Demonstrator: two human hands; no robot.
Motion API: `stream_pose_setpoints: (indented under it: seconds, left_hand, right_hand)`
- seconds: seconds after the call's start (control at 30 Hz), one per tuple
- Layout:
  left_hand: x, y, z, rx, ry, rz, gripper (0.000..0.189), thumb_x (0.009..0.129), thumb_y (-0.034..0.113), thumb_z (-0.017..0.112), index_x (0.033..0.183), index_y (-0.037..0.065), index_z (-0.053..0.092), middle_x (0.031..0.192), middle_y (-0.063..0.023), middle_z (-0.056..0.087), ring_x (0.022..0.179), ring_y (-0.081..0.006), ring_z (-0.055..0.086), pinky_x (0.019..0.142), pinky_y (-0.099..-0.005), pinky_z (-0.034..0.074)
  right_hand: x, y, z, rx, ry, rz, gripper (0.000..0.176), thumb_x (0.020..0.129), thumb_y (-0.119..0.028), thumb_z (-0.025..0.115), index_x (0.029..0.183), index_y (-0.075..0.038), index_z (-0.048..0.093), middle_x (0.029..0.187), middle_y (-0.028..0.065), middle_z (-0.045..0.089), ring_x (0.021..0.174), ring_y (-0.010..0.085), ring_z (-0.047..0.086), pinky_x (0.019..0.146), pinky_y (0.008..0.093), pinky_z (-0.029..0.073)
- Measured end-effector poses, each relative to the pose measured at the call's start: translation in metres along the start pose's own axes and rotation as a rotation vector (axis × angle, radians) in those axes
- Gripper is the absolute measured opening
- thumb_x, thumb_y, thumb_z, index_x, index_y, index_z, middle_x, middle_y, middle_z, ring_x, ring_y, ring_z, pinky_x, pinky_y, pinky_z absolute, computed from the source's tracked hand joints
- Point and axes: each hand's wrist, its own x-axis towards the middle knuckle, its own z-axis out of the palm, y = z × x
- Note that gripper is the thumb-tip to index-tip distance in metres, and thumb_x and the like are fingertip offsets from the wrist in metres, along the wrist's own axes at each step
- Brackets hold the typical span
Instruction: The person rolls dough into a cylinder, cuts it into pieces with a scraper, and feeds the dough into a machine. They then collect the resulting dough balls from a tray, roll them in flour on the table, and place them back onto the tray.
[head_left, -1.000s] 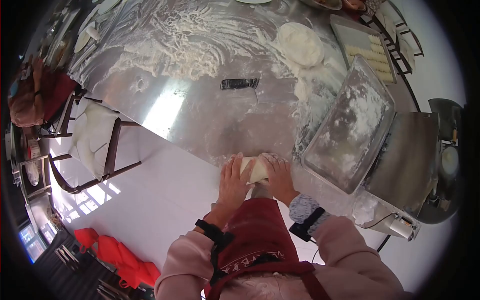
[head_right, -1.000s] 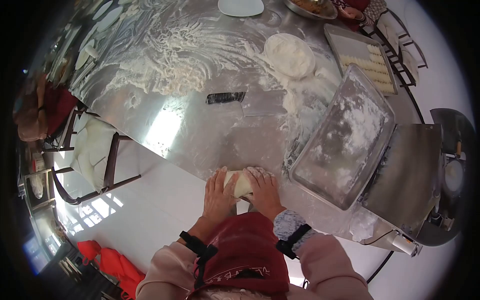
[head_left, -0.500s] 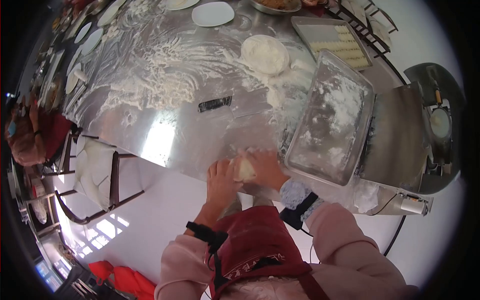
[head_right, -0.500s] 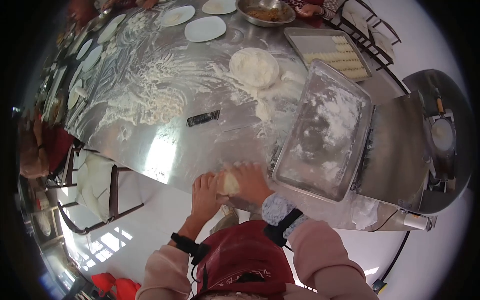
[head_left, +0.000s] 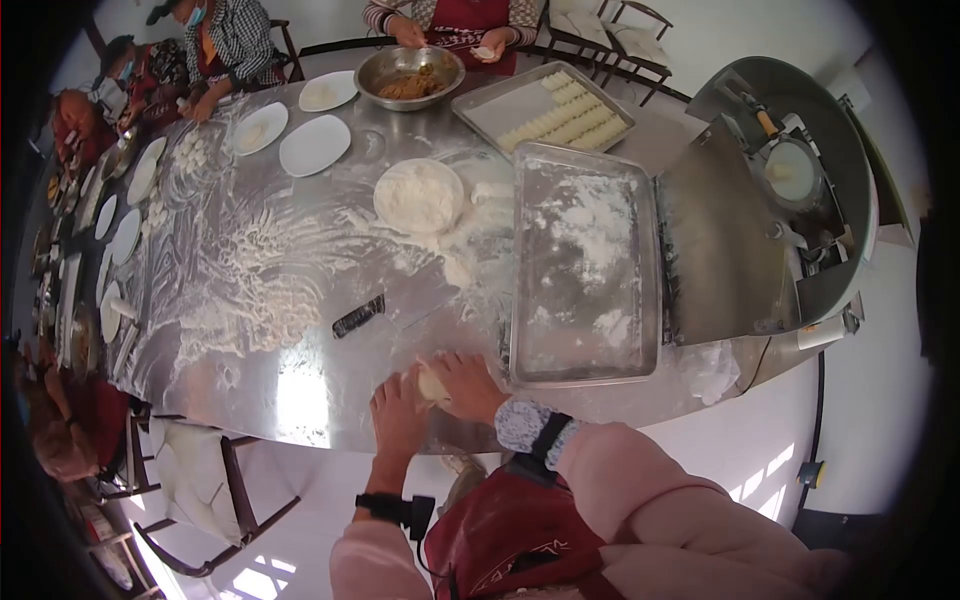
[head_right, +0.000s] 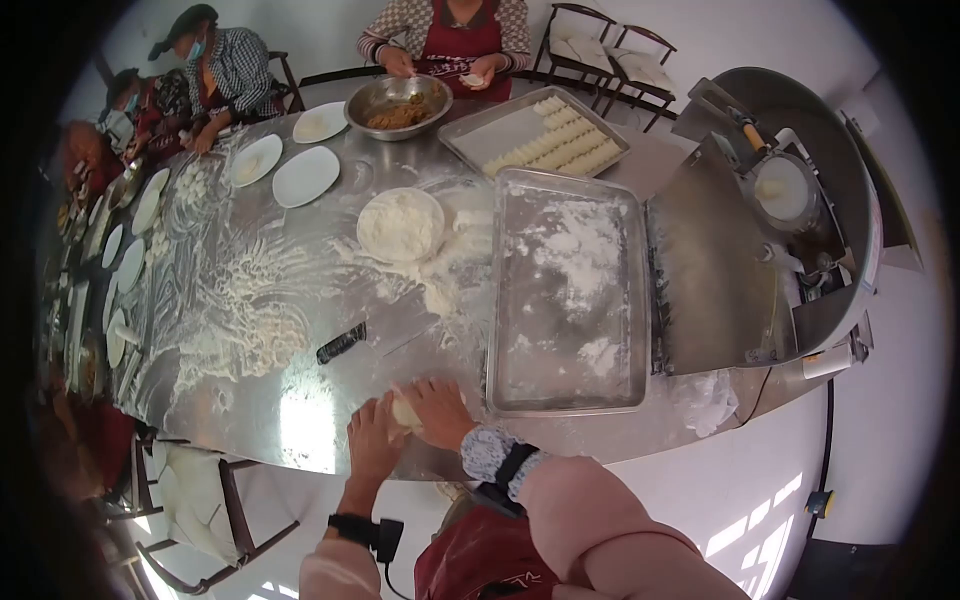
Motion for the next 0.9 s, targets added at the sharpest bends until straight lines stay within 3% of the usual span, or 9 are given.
stream_pose_setpoints:
  seconds: [0.13, 0.27, 0.33, 0.47, 0.57, 0.8, 0.9]
  left_hand:
    - [-0.052, 0.017, 0.025, 0.149, 0.029, 0.123, 0.074, 0.072, 0.028, 0.076, 0.137, 0.014, 0.043, 0.13, -0.0174, 0.046, 0.121, -0.0373, 0.043, 0.1, -0.0556, 0.031]
    - [-0.046, 0.017, 0.057, 0.24, 0.104, 0.049, 0.078, 0.072, 0.033, 0.076, 0.139, 0.015, 0.041, 0.139, -0.0209, 0.038, 0.13, -0.037, 0.034, 0.106, -0.0585, 0.023]
    - [-0.029, 0.011, 0.055, 0.27, 0.078, 0.062, 0.08, 0.072, 0.037, 0.076, 0.14, 0.015, 0.04, 0.138, -0.0198, 0.039, 0.13, -0.0364, 0.034, 0.105, -0.0586, 0.023]
    - [0.001, 0.004, 0.041, 0.252, -0.039, 0.061, 0.084, 0.069, 0.047, 0.074, 0.14, 0.017, 0.04, 0.136, -0.0162, 0.04, 0.129, -0.0347, 0.035, 0.104, -0.058, 0.022]
    - [0.016, -0.003, 0.038, 0.203, -0.036, 0.092, 0.087, 0.067, 0.051, 0.073, 0.14, 0.019, 0.04, 0.135, -0.0137, 0.041, 0.129, -0.0337, 0.036, 0.104, -0.0555, 0.023]
    - [0.028, -0.015, 0.044, 0.204, -0.047, 0.126, 0.087, 0.067, 0.051, 0.075, 0.14, 0.018, 0.041, 0.138, -0.0128, 0.04, 0.13, -0.034, 0.035, 0.105, -0.0527, 0.023]
    - [0.04, -0.016, 0.03, 0.14, -0.073, 0.133, 0.073, 0.075, 0.052, 0.068, 0.136, 0.019, 0.046, 0.135, -0.0113, 0.045, 0.127, -0.0325, 0.041, 0.099, -0.0551, 0.029]
  right_hand:
    - [-0.056, 0.019, 0.051, -0.043, 0.217, -0.101, 0.068, 0.077, -0.024, 0.067, 0.139, -0.015, 0.043, 0.134, 0.0114, 0.047, 0.122, 0.0307, 0.044, 0.1, 0.0495, 0.033]
    - [-0.059, 0.016, 0.07, -0.103, 0.198, 0.006, 0.068, 0.081, -0.029, 0.065, 0.143, -0.019, 0.038, 0.136, 0.0078, 0.049, 0.128, 0.0288, 0.041, 0.103, 0.0514, 0.03]
    - [-0.046, 0.023, 0.066, -0.107, 0.079, 0.043, 0.066, 0.081, -0.029, 0.065, 0.141, -0.02, 0.04, 0.135, 0.0068, 0.049, 0.127, 0.0287, 0.043, 0.102, 0.0525, 0.029]
    - [-0.023, 0.028, 0.05, -0.055, 0.149, 0.023, 0.063, 0.081, -0.029, 0.066, 0.139, -0.021, 0.043, 0.132, 0.0055, 0.051, 0.125, 0.0285, 0.045, 0.099, 0.0529, 0.03]
    - [-0.015, 0.031, 0.046, -0.076, 0.092, 0.06, 0.061, 0.08, -0.029, 0.067, 0.137, -0.021, 0.045, 0.13, 0.0055, 0.052, 0.121, 0.028, 0.046, 0.094, 0.0518, 0.032]
    - [-0.005, 0.036, 0.051, 0.0, 0.205, 0.082, 0.055, 0.08, -0.029, 0.065, 0.132, -0.023, 0.05, 0.122, 0.0039, 0.056, 0.112, 0.0262, 0.049, 0.087, 0.0507, 0.033]
    - [-0.003, 0.038, 0.055, -0.015, 0.235, 0.075, 0.056, 0.079, -0.03, 0.066, 0.132, -0.023, 0.05, 0.122, 0.0035, 0.056, 0.111, 0.0257, 0.05, 0.086, 0.049, 0.033]
